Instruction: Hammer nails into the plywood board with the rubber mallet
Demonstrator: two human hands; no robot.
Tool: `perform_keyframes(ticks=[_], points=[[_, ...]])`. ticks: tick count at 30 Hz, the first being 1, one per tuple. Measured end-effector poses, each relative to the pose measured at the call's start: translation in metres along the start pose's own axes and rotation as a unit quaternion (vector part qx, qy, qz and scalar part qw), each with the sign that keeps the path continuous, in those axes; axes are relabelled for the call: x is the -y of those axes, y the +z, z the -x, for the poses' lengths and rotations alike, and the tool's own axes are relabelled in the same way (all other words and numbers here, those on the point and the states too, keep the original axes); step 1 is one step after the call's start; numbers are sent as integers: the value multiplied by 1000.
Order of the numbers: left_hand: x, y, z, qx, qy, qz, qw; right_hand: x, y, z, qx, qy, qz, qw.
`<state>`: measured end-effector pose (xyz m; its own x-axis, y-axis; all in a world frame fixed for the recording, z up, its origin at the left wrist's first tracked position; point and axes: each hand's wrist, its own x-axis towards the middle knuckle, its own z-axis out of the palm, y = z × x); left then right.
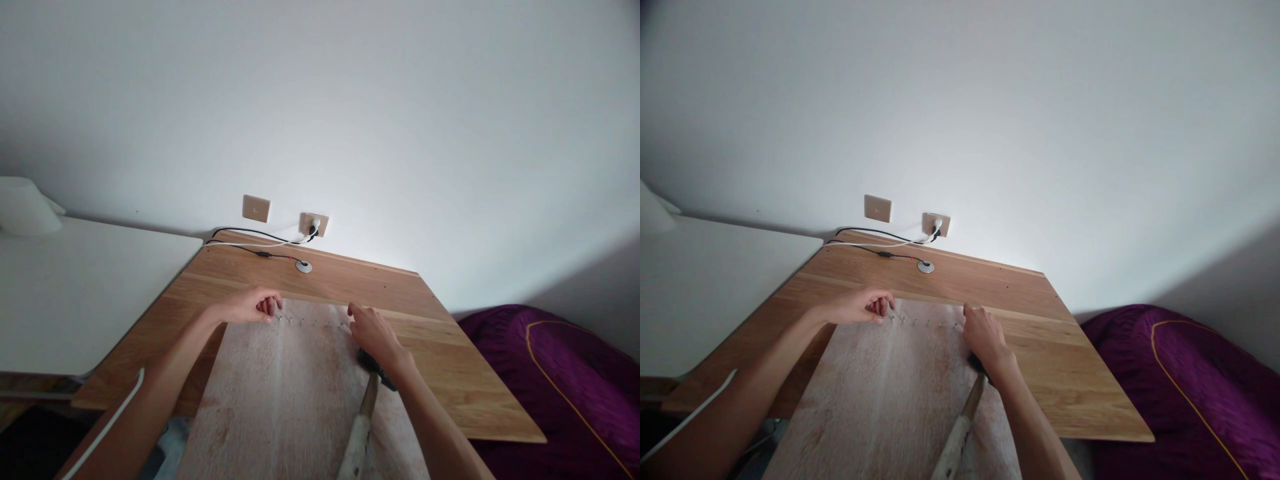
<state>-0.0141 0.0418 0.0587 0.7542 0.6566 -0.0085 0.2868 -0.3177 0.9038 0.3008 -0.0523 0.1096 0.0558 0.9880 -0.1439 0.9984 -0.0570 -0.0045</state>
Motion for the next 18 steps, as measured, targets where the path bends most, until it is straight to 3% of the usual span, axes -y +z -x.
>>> perform_keyframes(ticks=[18], points=[[-6, 7, -5, -76, -24, -58, 995, -6, -4, 2, -11, -79, -97, 992]])
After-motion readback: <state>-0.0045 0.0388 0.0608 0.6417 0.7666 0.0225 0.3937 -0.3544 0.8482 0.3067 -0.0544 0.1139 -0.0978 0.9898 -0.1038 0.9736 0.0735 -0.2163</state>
